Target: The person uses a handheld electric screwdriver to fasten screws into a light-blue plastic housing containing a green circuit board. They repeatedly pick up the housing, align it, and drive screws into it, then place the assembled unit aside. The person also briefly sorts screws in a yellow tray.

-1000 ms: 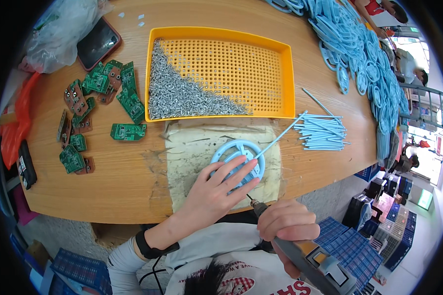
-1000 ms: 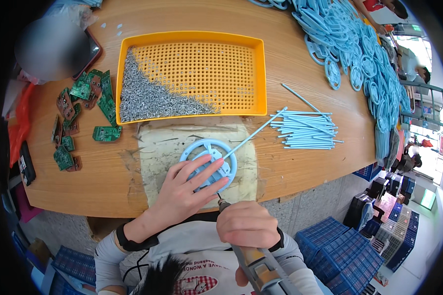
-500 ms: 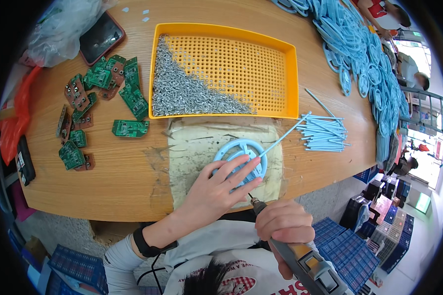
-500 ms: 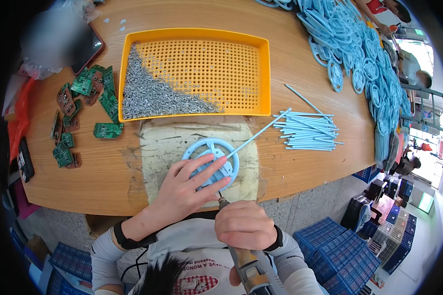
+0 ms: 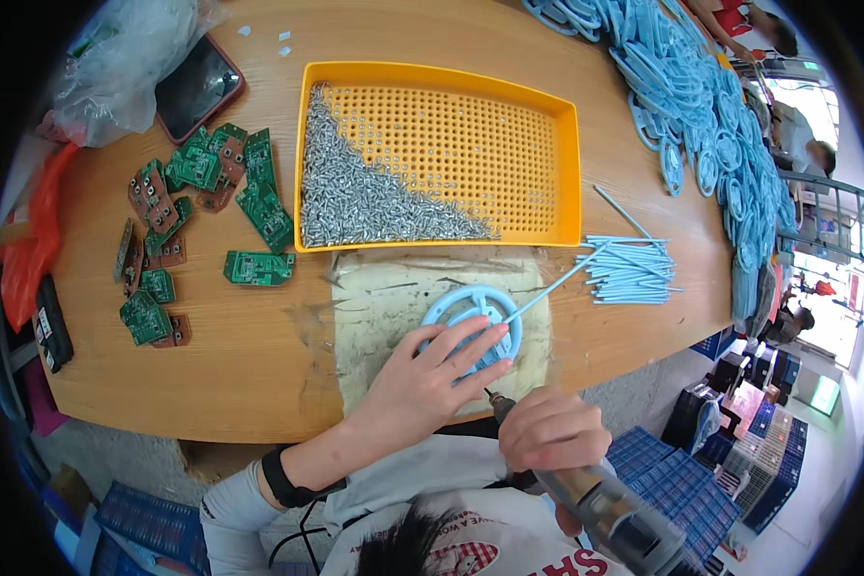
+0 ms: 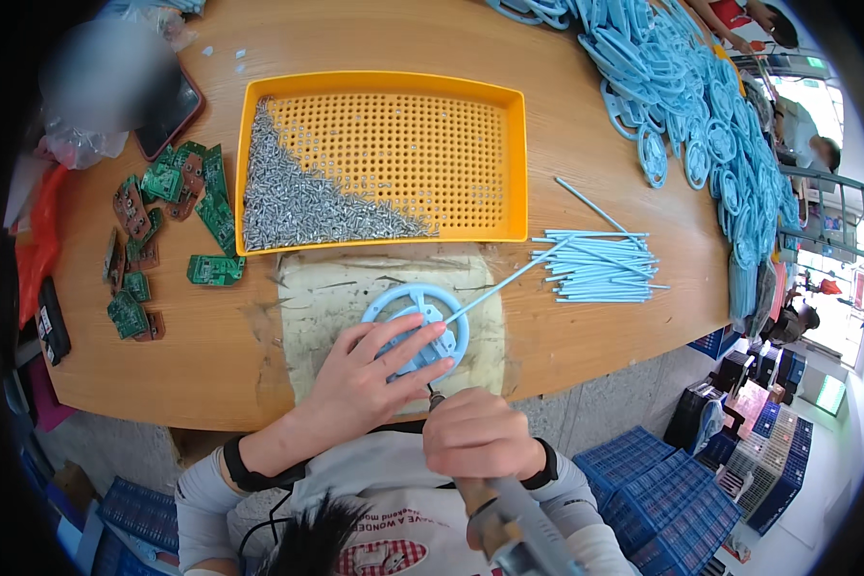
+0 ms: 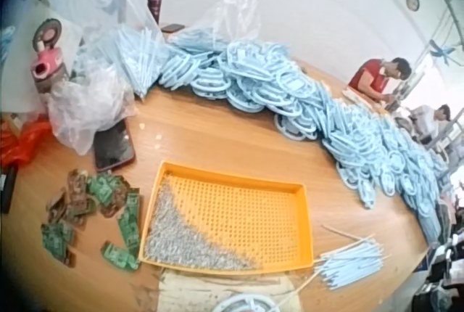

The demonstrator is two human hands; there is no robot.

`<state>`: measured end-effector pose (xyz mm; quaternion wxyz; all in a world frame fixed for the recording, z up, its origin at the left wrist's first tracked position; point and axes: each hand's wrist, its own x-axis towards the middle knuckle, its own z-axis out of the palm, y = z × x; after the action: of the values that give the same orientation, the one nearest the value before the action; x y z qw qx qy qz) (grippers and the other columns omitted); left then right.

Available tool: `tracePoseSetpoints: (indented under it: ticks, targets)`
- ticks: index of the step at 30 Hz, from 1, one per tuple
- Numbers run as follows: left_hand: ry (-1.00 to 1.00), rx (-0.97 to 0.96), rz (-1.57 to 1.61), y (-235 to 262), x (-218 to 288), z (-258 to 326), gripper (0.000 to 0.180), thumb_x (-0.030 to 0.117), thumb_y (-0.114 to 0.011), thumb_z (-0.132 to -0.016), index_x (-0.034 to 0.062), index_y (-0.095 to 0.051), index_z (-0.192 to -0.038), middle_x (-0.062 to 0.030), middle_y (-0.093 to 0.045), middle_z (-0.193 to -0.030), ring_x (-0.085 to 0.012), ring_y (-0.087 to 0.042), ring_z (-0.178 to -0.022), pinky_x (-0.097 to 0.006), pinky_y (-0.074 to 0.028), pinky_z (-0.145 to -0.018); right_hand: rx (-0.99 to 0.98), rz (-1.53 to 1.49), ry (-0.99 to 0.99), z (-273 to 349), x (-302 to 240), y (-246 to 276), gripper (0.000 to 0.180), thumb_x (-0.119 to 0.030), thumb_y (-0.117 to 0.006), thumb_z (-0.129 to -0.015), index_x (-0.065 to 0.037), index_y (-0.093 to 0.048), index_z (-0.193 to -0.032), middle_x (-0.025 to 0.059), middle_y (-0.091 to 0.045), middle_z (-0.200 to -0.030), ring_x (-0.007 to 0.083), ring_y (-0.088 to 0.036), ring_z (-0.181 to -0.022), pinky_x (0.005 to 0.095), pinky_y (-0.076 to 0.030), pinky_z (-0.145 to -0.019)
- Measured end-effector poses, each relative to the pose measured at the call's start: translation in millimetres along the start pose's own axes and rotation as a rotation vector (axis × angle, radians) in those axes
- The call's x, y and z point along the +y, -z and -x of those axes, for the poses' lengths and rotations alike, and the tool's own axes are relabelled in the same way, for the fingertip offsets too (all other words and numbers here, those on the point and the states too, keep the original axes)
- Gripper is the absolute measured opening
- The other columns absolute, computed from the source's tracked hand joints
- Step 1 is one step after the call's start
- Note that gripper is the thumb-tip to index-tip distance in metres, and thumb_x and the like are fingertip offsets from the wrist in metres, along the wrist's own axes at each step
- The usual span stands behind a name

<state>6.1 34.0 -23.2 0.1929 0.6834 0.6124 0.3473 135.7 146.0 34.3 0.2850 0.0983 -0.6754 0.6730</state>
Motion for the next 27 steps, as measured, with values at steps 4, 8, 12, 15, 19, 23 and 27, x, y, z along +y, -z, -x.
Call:
tracePoseSetpoints:
  ticks: [4,8,12,15,19,23,27]
  targets:
    - [-0.004,-0.037,0.011,5,1,-4,0.040,0.012,-0.056,-0.080,0.0132,-0.059,-0.119,-0.0060,-0.048,-0.137,-0.0209,-0.045,-0.124,-0.036,-0.039,-0.093,0.052,-0.125,0.005,-9,-4,8,0.056,-0.047,-0.068,-0.083,0.007,-0.053,-0.086,0.0130,-0.056,-0.062,0.0250,-0.055,-0.046,0.0334,-0.047,-0.041]
    - [-0.010,-0.042,-0.050,2,-1,-1,0.044,0.016,-0.060,-0.080,0.0102,-0.056,-0.123,-0.0053,-0.048,-0.136,-0.0196,-0.045,-0.123,-0.036,-0.039,-0.093,0.005,-0.083,0.068,-39,-24,35,0.061,-0.051,-0.065,-0.083,0.004,-0.046,-0.101,0.0120,-0.057,-0.060,0.0224,-0.056,-0.046,0.0329,-0.047,-0.041]
    - [-0.012,-0.029,-0.098,2,0,-4,0.053,0.025,-0.070,-0.076,0.0131,-0.056,-0.125,-0.0016,-0.051,-0.133,-0.0194,-0.047,-0.120,-0.038,-0.038,-0.091,0.370,0.084,0.145,-50,-10,62,0.070,-0.062,-0.062,-0.079,-0.003,-0.042,-0.111,0.0073,-0.052,-0.062,0.0187,-0.051,-0.048,0.0302,-0.046,-0.044]
    - [-0.027,-0.036,-0.104,0,1,-8,0.053,0.026,-0.070,-0.076,0.0132,-0.056,-0.125,-0.0014,-0.052,-0.132,-0.0189,-0.047,-0.120,-0.038,-0.038,-0.091,0.594,0.322,0.228,-69,15,85,0.070,-0.070,-0.046,-0.083,-0.003,-0.040,-0.102,0.0045,-0.046,-0.057,0.0147,-0.046,-0.042,0.0264,-0.040,-0.039]
    - [-0.014,-0.049,-0.115,1,0,-7,0.053,0.028,-0.070,-0.076,0.0134,-0.057,-0.125,-0.0012,-0.052,-0.132,-0.0185,-0.048,-0.119,-0.038,-0.038,-0.090,0.621,0.391,0.135,-74,39,104,0.073,-0.071,-0.050,-0.079,-0.003,-0.041,-0.104,0.0053,-0.047,-0.058,0.0149,-0.047,-0.044,0.0272,-0.041,-0.042]
    - [-0.006,-0.060,-0.109,6,2,-9,0.049,0.022,-0.066,-0.078,0.0103,-0.056,-0.124,-0.0022,-0.050,-0.134,-0.0166,-0.047,-0.121,-0.034,-0.041,-0.088,0.629,0.321,0.026,-74,46,107,0.076,-0.070,-0.063,-0.073,-0.004,-0.041,-0.105,0.0057,-0.051,-0.059,0.0156,-0.052,-0.049,0.0277,-0.046,-0.048]
    - [-0.003,-0.060,-0.100,5,1,-8,0.048,0.022,-0.066,-0.078,0.0105,-0.056,-0.124,-0.0019,-0.051,-0.134,-0.0164,-0.047,-0.120,-0.034,-0.041,-0.088,0.598,0.429,0.025,-73,52,107,0.075,-0.071,-0.054,-0.078,-0.002,-0.041,-0.104,0.0057,-0.049,-0.059,0.0147,-0.049,-0.047,0.0275,-0.044,-0.045]
